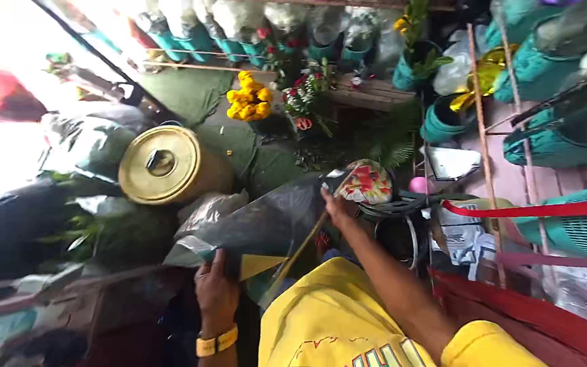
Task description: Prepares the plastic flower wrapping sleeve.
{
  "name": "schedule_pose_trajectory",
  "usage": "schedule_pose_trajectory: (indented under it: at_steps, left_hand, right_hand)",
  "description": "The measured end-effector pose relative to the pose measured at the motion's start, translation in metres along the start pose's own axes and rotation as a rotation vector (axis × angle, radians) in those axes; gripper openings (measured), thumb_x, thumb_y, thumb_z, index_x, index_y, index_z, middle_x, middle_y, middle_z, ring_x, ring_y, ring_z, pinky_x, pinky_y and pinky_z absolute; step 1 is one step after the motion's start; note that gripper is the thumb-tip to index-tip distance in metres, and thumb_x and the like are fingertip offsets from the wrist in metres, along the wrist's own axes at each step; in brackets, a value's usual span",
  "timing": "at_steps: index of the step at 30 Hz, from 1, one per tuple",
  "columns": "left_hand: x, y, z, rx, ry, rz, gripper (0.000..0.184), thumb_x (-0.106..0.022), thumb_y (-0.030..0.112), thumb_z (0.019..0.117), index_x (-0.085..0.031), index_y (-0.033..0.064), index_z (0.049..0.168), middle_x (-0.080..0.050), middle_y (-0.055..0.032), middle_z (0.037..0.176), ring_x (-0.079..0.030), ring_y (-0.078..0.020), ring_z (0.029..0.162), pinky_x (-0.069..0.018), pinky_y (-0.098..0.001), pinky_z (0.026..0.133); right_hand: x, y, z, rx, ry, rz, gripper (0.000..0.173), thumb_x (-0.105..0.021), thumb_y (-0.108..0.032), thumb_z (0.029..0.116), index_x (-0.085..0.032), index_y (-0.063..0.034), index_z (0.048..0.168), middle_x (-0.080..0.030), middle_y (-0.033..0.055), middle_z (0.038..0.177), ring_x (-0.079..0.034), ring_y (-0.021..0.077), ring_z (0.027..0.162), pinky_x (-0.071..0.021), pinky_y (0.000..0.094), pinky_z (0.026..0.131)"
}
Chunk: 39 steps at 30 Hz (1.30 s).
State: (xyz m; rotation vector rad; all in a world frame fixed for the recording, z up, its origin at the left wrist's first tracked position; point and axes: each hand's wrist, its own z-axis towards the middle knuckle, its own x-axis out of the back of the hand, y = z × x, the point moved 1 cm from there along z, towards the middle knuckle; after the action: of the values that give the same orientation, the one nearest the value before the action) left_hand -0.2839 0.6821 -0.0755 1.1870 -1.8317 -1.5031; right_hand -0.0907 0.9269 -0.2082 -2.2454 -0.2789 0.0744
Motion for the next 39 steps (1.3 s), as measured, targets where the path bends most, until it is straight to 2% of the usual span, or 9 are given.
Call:
schedule_pose_trajectory:
  at_steps: [8, 11, 14, 18, 21, 26, 30, 35, 39]
  left_hand:
    - [-0.11, 0.015, 0.111, -0.177, -0.075, 0.143, 0.021, -0.057, 0.009, 0.1029, -0.063, -0.0043, 0.118, -0.073, -0.0107, 0.1, -0.072, -0.0193, 0.093, -0.0619, -0.04, 0.087]
    - [-0.143, 0.006, 0.152, -0.141, -0.106, 0.148, 0.02, -0.057, 0.007, 0.1027, -0.063, -0.0045, 0.118, -0.073, -0.0107, 0.099, -0.072, -0.0191, 0.091, -0.0624, -0.0389, 0.085]
    - [-0.176, -0.011, 0.205, -0.108, -0.217, 0.141, 0.021, -0.054, 0.007, 0.1039, -0.064, -0.0039, 0.118, -0.073, -0.0108, 0.1, -0.071, -0.0186, 0.09, -0.0616, -0.038, 0.084]
    - [-0.231, -0.028, 0.27, -0.053, -0.391, 0.182, 0.023, -0.053, 0.008, 0.1047, -0.065, -0.0043, 0.12, -0.073, -0.0119, 0.105, -0.071, -0.0198, 0.096, -0.0604, -0.0394, 0.089]
    - [-0.275, -0.036, 0.312, -0.009, -0.445, 0.213, 0.023, -0.052, 0.009, 0.1052, -0.066, -0.003, 0.12, -0.072, -0.0119, 0.106, -0.071, -0.02, 0.096, -0.0607, -0.0395, 0.088]
    - [-0.322, -0.043, 0.342, 0.174, -0.083, 0.107, 0.02, -0.053, 0.009, 0.1046, -0.067, -0.0032, 0.112, -0.071, -0.0117, 0.094, -0.07, -0.0196, 0.084, -0.0619, -0.0404, 0.077]
    - [-0.339, -0.051, 0.356, 0.39, 0.135, 0.047, 0.016, -0.053, 0.012, 0.1058, -0.062, -0.001, 0.11, -0.07, -0.009, 0.081, -0.068, -0.0167, 0.064, -0.0605, -0.0357, 0.057]
    - [-0.372, -0.069, 0.362, 0.426, 0.379, 0.05, 0.018, -0.058, 0.007, 0.1026, -0.058, 0.0001, 0.119, -0.069, -0.0072, 0.088, -0.07, -0.0156, 0.071, -0.0636, -0.036, 0.065]
    - [-0.415, -0.101, 0.364, 0.378, 0.506, 0.128, 0.014, -0.061, 0.006, 0.1007, -0.06, -0.0018, 0.113, -0.07, -0.0075, 0.088, -0.072, -0.0158, 0.074, -0.0649, -0.036, 0.068]
  right_hand:
    - [-0.001, 0.009, 0.095, -0.429, -0.064, 0.385, 0.056, -0.058, -0.036, 0.1049, -0.043, -0.0013, 0.146, -0.058, 0.0204, 0.135, -0.063, 0.0289, 0.115, -0.0569, 0.0441, 0.092]
    - [0.017, -0.007, 0.151, -0.529, 0.012, 0.147, 0.059, -0.061, -0.046, 0.1016, -0.049, -0.0028, 0.14, -0.064, 0.0179, 0.112, -0.066, 0.0263, 0.092, -0.0578, 0.0421, 0.078]
    - [0.029, -0.04, 0.197, -0.316, 0.059, -0.174, 0.073, -0.062, -0.043, 0.1013, -0.031, -0.0044, 0.155, -0.052, 0.0263, 0.143, -0.06, 0.0382, 0.122, -0.054, 0.0565, 0.096]
    - [-0.01, -0.144, 0.214, 0.234, -0.14, -0.443, 0.046, -0.06, -0.034, 0.1022, -0.061, -0.0006, 0.133, -0.068, 0.0165, 0.124, -0.068, 0.0244, 0.112, -0.0562, 0.0437, 0.099]
    - [-0.065, -0.228, 0.211, 0.427, -0.4, -0.361, 0.033, -0.059, -0.029, 0.1039, -0.068, -0.0047, 0.124, -0.072, 0.0075, 0.116, -0.07, 0.0145, 0.105, -0.0596, 0.0359, 0.094]
    - [-0.114, -0.27, 0.209, 0.443, -0.493, -0.679, 0.039, -0.068, -0.043, 0.0959, -0.071, -0.0156, 0.124, -0.066, 0.0048, 0.129, -0.062, 0.0159, 0.12, -0.0524, 0.0405, 0.105]
    - [-0.113, -0.28, 0.235, 0.4, -0.654, -0.946, 0.047, -0.074, -0.02, 0.09, -0.063, -0.0133, 0.135, -0.06, 0.0146, 0.133, -0.059, 0.0309, 0.123, -0.0524, 0.048, 0.103]
    - [-0.115, -0.287, 0.278, 0.444, -0.823, -1.07, 0.032, -0.054, -0.002, 0.0995, -0.061, -0.005, 0.131, -0.059, 0.022, 0.128, -0.062, 0.0376, 0.118, -0.0566, 0.049, 0.095]
    - [-0.096, -0.284, 0.341, 0.367, -0.981, -1.072, 0.034, -0.062, 0.0, 0.0923, -0.061, -0.001, 0.126, -0.061, 0.0223, 0.123, -0.063, 0.0367, 0.116, -0.0562, 0.0478, 0.095]
